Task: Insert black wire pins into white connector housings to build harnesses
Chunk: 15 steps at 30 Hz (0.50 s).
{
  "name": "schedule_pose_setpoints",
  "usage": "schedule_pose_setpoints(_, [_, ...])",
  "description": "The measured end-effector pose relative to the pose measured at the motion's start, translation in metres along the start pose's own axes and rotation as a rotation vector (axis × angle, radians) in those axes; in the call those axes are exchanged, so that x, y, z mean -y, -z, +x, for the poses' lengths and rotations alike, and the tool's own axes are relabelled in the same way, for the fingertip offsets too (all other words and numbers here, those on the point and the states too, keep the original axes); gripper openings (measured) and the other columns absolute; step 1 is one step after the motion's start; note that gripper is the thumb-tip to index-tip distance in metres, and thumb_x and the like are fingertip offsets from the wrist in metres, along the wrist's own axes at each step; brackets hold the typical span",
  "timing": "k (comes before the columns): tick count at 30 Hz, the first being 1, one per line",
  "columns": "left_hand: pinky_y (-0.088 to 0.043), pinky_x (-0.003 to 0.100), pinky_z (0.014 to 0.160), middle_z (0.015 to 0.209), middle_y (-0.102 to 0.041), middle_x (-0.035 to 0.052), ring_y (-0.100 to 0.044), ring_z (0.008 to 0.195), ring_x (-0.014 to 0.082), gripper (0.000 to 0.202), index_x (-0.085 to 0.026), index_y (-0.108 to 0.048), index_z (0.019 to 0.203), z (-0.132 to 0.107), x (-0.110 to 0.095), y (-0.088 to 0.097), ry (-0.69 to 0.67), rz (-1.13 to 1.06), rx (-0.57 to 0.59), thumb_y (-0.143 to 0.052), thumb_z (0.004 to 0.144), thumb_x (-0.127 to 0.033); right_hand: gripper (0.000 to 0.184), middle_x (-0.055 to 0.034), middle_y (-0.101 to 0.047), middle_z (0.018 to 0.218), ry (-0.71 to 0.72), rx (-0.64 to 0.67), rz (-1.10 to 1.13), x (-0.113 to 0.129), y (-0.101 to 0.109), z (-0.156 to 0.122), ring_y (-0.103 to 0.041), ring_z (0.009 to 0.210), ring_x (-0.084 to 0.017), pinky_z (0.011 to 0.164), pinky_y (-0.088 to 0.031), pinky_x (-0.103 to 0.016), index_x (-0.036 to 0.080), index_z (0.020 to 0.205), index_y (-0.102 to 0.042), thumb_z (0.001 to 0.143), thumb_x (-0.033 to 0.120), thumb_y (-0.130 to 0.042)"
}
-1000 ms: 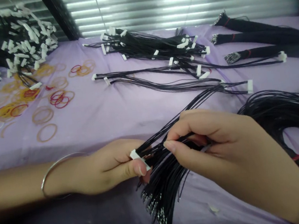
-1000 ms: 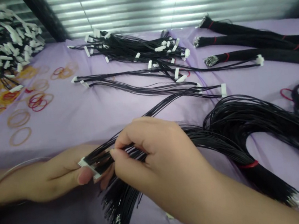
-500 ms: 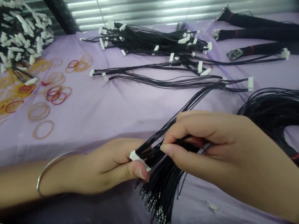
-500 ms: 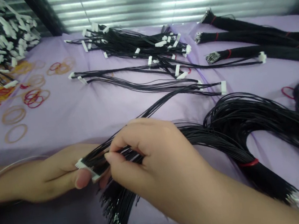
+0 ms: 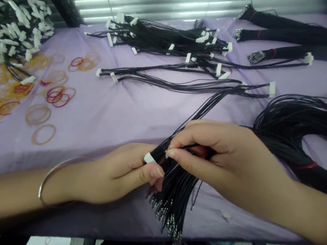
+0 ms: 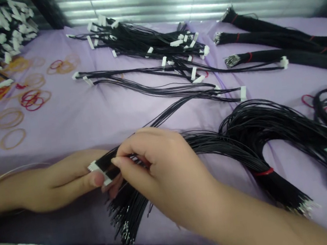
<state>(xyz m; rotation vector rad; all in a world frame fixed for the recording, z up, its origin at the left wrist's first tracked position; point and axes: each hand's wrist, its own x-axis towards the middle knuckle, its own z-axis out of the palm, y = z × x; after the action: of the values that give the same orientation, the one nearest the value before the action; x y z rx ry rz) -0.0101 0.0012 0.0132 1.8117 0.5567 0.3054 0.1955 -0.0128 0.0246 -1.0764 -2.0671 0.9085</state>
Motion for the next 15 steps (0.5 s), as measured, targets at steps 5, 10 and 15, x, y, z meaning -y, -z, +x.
schedule_pose_setpoints(5, [-0.05, 0.019, 0.068, 0.075, -0.062, 0.0041, -0.06, 0.07, 0.0116, 0.04, -0.011, -0.061, 0.083, -0.0009, -0.0024, 0.0019, 0.114, -0.053, -0.022, -0.034, 0.101, -0.034, 0.015, 0.0062, -0.054, 0.058, 0.033, 0.007, -0.026, -0.0043, 0.0007, 0.0022, -0.047, 0.055, -0.001, 0.05, -0.035, -0.014, 0.014, 0.068, -0.065, 0.08, 0.006, -0.062])
schedule_pose_setpoints(10, [-0.049, 0.017, 0.07, 0.079, -0.063, 0.004, -0.061, 0.074, 0.0108, 0.033, -0.011, -0.06, 0.086, -0.0013, 0.0038, 0.0026, 0.029, -0.018, 0.003, -0.037, 0.1, -0.03, 0.012, 0.0062, -0.056, 0.062, 0.075, 0.003, -0.002, -0.0034, -0.0036, -0.0003, -0.049, 0.058, -0.001, 0.051, -0.037, -0.013, 0.016, 0.074, -0.067, 0.081, 0.007, -0.063])
schedule_pose_setpoints(15, [-0.048, 0.017, 0.07, 0.08, -0.063, 0.0039, -0.06, 0.074, 0.0101, 0.024, -0.011, -0.061, 0.086, -0.0018, 0.0026, 0.0016, -0.008, 0.044, -0.007, -0.042, 0.098, -0.023, 0.013, 0.0057, -0.055, 0.062, 0.137, 0.018, -0.053, -0.0003, -0.002, -0.0013, -0.049, 0.059, -0.001, 0.055, -0.041, -0.012, 0.016, 0.073, -0.067, 0.082, 0.007, -0.064])
